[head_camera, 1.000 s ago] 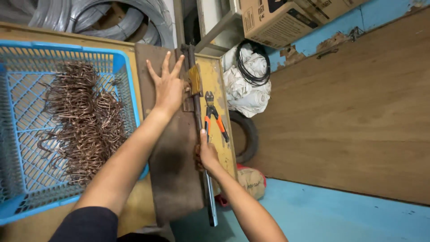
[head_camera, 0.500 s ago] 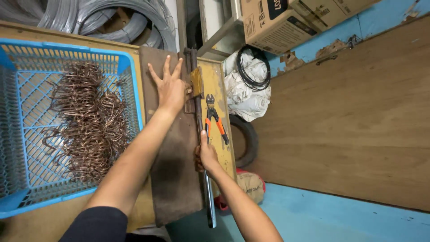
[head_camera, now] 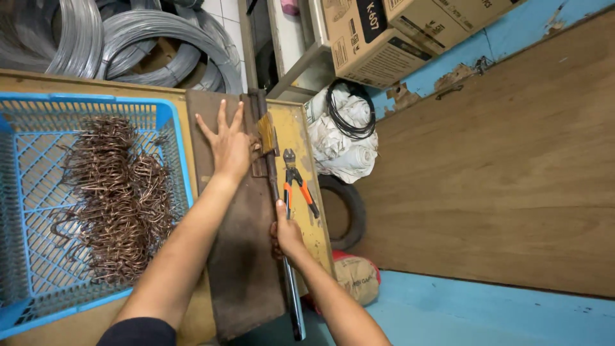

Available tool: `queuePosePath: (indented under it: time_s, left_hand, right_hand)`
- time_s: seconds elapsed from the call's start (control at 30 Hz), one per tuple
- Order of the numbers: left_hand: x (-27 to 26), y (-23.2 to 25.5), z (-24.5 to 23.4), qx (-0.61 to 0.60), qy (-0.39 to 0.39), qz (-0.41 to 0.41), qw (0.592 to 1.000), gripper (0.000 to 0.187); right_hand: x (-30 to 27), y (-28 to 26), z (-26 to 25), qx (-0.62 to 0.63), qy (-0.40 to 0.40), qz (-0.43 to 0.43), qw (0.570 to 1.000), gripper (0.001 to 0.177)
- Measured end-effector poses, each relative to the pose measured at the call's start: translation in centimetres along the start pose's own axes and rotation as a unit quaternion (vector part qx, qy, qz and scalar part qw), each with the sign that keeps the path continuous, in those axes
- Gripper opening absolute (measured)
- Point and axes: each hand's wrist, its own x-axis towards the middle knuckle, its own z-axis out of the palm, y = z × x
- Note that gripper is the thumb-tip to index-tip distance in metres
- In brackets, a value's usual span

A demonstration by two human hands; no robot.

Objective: Sorting and cutting small metal wire pieces using a manual table-mounted cutter

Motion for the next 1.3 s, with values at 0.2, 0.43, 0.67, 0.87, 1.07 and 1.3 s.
queuePosePath:
  time_s: [0.2, 0.43, 0.67, 0.87, 1.07, 1.3]
  left_hand:
    - [-0.2, 0.2, -0.6, -0.003, 0.019, -0.006, 1.0, 0.029]
    - [-0.1, -0.6, 1.2, -0.028, 0.021, -0.022, 0.999, 0.024]
    - [-0.3, -3.4, 3.8, -0.102, -0.029, 0.002, 0.994, 0.015]
    - [-1.3, -2.6, 3.2, -0.102, -0.06, -0.001, 0.993, 0.009]
    - [-2.6, -1.0, 2.7, -0.084, -0.012, 0.009, 0.996, 0.02]
    - [-2.5, -0.7, -0.4, -0.19, -0.028, 0.03, 0.981, 0.008]
  right_hand:
    - [5.5, 5.5, 1.8, 0.081, 0.054, -0.057, 0.994, 0.065]
    - [9.8, 9.9, 0.8, 0.122, 0.102, -0.108, 0.981, 0.036]
    - [3.2, 3.2, -4.6, 0.163, 0.021, -0.236, 0.958, 0.033]
    - [0.5, -1.3, -8.7, 0.127, 0.027, -0.277, 0.952, 0.023]
    - [-1.0, -3.0, -10.1, 0.076, 0.046, -0.268, 0.959, 0.024]
    - [0.1, -1.2, -8.9, 0.069, 0.059, -0.25, 0.964, 0.022]
